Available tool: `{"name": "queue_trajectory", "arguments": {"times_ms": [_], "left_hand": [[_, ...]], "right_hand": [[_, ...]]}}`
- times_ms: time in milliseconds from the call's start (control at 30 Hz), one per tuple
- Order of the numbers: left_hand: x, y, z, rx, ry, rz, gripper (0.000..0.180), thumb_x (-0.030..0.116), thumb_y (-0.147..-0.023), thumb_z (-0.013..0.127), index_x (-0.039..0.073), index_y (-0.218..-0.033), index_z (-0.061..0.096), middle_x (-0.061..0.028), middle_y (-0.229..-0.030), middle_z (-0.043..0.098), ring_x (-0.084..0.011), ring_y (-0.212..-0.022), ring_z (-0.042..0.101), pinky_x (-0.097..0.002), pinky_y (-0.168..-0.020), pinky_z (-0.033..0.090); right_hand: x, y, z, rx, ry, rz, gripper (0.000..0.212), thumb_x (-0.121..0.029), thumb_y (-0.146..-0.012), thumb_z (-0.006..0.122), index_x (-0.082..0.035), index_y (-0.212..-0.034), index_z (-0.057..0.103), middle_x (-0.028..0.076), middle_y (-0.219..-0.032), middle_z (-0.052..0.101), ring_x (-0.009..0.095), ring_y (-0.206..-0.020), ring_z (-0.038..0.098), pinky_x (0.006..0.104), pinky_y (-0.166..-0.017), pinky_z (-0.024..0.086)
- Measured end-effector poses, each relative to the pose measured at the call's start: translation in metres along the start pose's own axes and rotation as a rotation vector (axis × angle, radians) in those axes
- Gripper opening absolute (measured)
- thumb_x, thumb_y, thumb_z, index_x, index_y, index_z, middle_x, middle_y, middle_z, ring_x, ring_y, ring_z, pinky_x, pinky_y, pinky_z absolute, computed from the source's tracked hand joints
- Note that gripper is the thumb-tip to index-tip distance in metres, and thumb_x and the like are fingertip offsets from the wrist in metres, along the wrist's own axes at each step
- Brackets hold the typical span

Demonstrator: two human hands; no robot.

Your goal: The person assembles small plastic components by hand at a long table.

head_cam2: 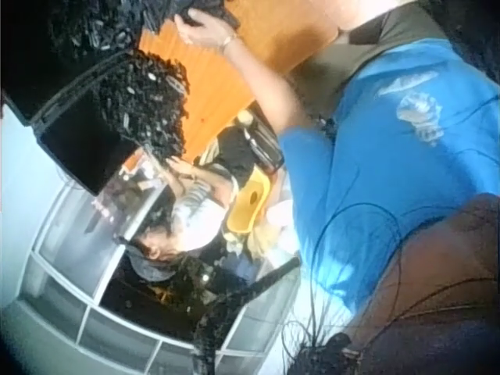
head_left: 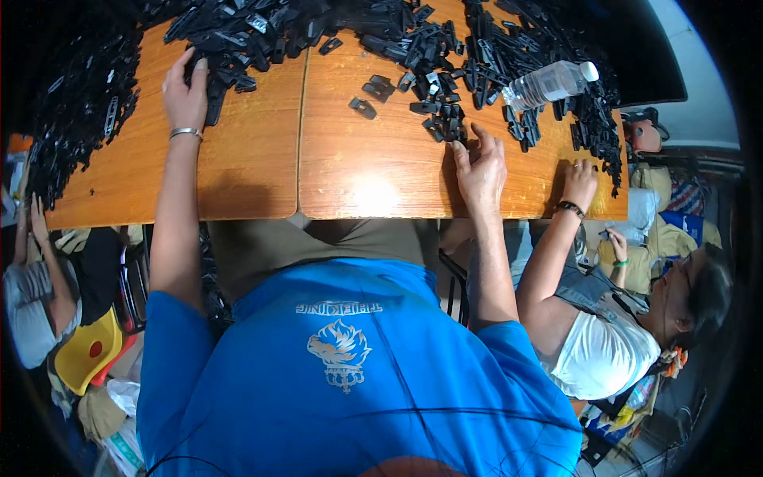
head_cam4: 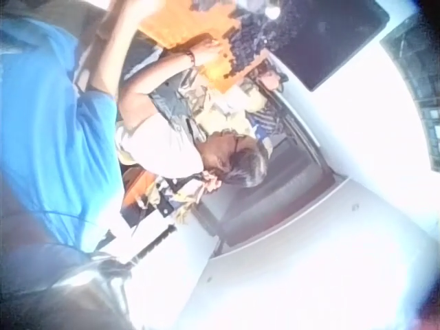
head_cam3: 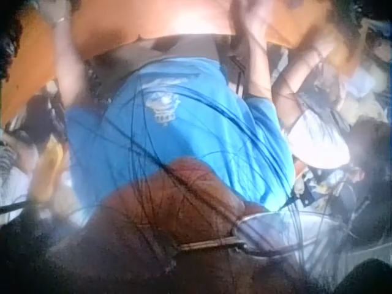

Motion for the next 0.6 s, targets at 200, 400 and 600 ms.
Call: {"name": "queue_trajectory", "arguments": {"times_ms": [200,400,600], "left_hand": [[0.006,0.005,0.012,-0.057,-0.121,0.206,0.039,0.038,-0.102,0.071,0.015,-0.134,0.074,-0.0123,-0.148,0.065,-0.0355,-0.138,0.056,-0.0442,-0.119,0.040],[0.045,0.054,-0.006,-0.074,0.043,0.160,0.045,0.031,-0.101,0.073,0.010,-0.140,0.068,-0.0156,-0.143,0.065,-0.0370,-0.138,0.054,-0.0474,-0.120,0.038],[0.063,0.090,-0.043,-0.092,0.460,-0.111,0.037,0.015,-0.103,0.069,0.007,-0.139,0.067,-0.0154,-0.138,0.067,-0.0346,-0.131,0.059,-0.0419,-0.115,0.044]], "right_hand": [[-0.048,-0.021,0.042,-0.088,-0.133,-0.210,0.046,-0.017,-0.091,0.082,-0.005,-0.134,0.068,0.019,-0.115,0.069,0.039,-0.100,0.073,0.0470,-0.085,0.060],[-0.111,-0.022,0.056,-0.088,-0.238,-0.413,0.038,-0.013,-0.092,0.080,-0.005,-0.127,0.071,0.018,-0.109,0.067,0.037,-0.094,0.073,0.0461,-0.079,0.060],[-0.157,-0.003,0.056,-0.078,-0.317,-0.596,0.024,-0.013,-0.093,0.079,-0.007,-0.116,0.076,0.015,-0.107,0.068,0.039,-0.090,0.073,0.0469,-0.075,0.060]]}}
Point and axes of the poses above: each hand's wrist, its own y-axis away from the middle knuckle, its own z-axis out of the palm, x = y × z, the point moved 3 cm from there along -y, towards the middle knuckle
